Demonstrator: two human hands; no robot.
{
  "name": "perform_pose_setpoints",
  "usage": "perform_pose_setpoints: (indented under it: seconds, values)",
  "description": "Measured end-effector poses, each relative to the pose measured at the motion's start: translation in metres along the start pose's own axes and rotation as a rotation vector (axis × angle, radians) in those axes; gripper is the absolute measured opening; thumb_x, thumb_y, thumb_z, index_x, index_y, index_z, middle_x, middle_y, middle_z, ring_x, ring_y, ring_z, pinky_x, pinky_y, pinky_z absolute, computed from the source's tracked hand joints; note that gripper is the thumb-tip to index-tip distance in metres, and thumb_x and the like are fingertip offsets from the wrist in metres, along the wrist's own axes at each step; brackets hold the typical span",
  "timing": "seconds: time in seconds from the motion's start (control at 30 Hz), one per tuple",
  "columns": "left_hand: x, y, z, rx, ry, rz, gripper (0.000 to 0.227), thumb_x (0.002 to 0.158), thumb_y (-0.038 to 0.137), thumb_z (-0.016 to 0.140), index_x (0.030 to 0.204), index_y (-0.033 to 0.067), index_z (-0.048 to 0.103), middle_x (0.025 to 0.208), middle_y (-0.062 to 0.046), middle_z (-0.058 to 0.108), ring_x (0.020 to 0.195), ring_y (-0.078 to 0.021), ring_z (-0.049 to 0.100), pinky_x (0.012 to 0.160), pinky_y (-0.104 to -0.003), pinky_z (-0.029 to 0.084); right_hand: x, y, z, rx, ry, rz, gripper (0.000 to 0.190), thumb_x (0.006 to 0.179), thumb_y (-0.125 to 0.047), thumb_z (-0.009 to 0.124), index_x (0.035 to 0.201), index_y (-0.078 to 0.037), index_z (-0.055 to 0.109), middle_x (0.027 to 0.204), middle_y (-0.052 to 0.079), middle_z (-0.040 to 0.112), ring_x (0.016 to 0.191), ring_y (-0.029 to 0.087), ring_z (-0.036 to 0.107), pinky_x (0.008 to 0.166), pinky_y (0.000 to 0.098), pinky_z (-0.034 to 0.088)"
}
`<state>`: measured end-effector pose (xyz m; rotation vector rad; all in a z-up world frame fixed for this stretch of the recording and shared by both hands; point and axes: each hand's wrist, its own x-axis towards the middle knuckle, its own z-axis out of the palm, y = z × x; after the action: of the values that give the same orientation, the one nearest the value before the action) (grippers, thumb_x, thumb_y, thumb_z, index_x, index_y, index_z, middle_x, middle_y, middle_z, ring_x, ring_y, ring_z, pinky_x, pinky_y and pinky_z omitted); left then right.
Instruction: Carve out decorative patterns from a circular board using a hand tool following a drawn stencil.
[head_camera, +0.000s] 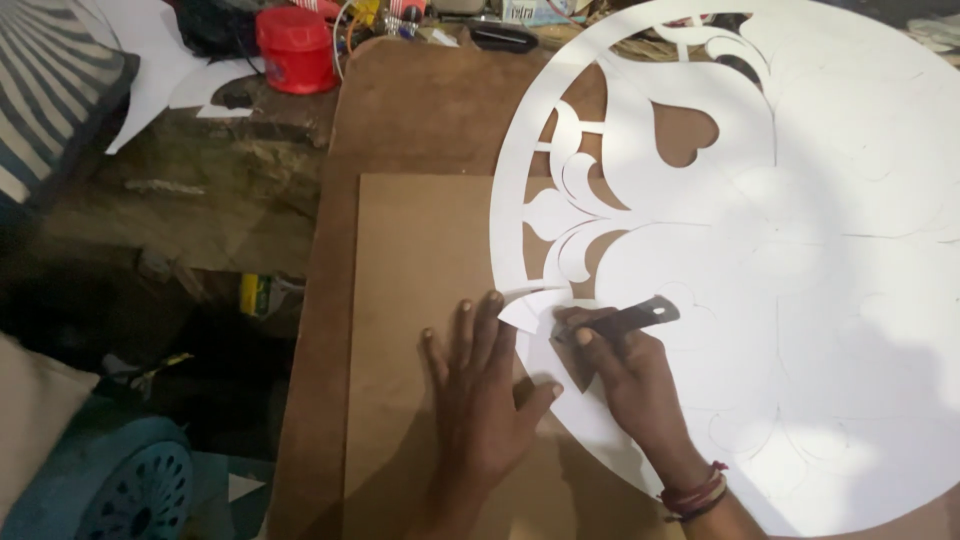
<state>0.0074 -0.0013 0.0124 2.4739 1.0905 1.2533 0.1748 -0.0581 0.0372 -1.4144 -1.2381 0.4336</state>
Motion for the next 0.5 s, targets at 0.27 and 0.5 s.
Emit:
perform_pose_setpoints:
  seconds: [0.27,0.5]
  values:
    - [0.031,0.0,0.035,-0.08,0.382,-0.07,0.044,0.081,0.024,0.081,0.119,0.0074,0.066,0.14,-0.009,0.057,0.146,-0.0366,0.039,0.12,-0.072,0.01,-0.013,0.022,-0.007,-0.058,0.076,-0.236,0.023,0.101,-0.012,0.058,0.114,0.001,0.071,0.108,0.009,0.079,0.095,0.014,0.071,0.085,0.0293,0.055]
    - [0.04,0.005,0.032,-0.079,0.435,-0.011,0.036,0.08,0.017,0.08,0.111,0.0052,0.068,0.129,-0.009,0.059,0.141,-0.0381,0.043,0.118,-0.072,0.012,-0.016,0.036,-0.025,-0.057,0.404,-0.105,0.024,0.105,-0.014,0.058,0.117,0.003,0.069,0.103,0.013,0.078,0.087,0.02,0.067,0.079,0.0315,0.054]
